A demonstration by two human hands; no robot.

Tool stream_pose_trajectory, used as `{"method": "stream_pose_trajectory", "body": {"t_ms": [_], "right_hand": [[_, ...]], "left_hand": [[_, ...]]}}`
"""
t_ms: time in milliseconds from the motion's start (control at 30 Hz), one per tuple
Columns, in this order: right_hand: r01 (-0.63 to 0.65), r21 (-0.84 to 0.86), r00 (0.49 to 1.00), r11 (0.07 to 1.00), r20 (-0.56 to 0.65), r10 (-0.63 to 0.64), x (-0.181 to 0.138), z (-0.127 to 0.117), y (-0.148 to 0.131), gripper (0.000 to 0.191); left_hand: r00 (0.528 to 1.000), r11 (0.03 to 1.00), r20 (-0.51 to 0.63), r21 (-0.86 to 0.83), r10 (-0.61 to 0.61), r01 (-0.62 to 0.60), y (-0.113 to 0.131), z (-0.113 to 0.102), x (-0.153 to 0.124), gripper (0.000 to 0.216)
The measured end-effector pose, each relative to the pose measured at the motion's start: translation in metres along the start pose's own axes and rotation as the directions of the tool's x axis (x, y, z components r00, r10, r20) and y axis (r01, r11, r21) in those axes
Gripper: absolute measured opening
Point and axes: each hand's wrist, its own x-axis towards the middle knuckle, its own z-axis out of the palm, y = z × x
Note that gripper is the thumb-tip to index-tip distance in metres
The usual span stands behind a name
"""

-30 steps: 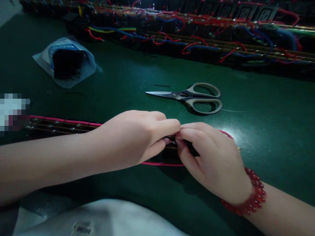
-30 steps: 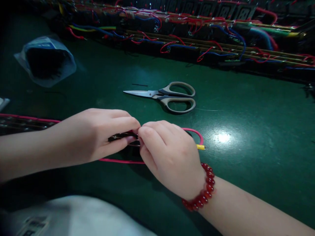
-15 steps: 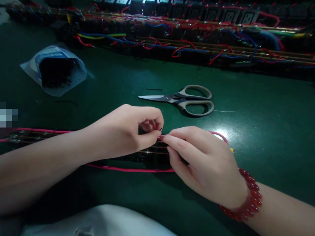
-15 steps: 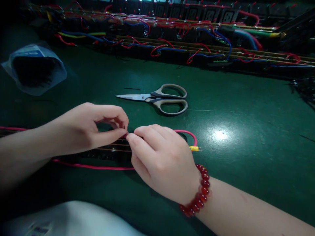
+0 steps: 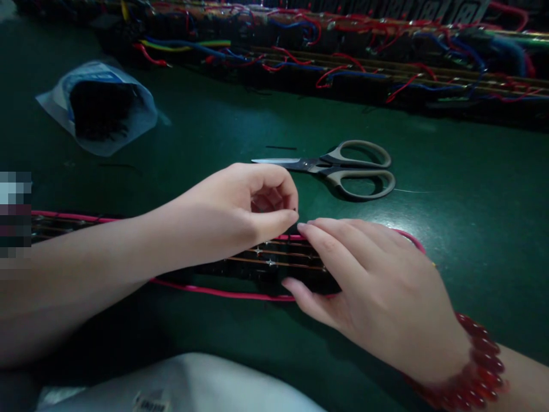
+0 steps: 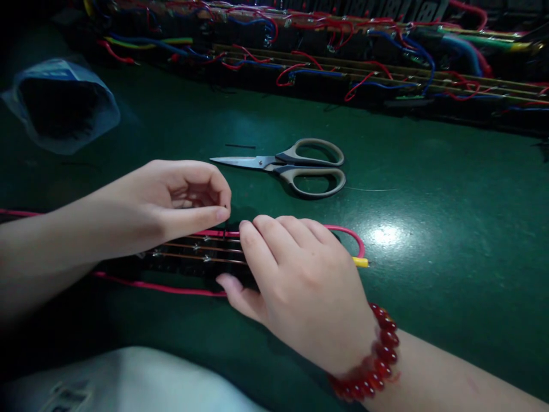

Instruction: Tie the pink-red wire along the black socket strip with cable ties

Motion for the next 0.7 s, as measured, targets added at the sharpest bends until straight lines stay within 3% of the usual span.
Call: {"method": "stream_pose_trajectory", "body": {"t_ms": [433,700], "right_hand": [[0.033,0.008,0.999,0.999,0.013,-0.033,-0.003,-0.001,0.003,0.039],[0.006,0.051,0.999,0.999,0.045,-0.008,-0.002,-0.001,0.004,0.04]], "left_hand": [[0.997,0.998,-0.052,0.01,0.06,-0.06,-0.009,-0.002,0.003,0.005],[0.996,0.992,0.069,0.113,-0.059,0.051,-0.009,0.0,0.003,0.008]]}}
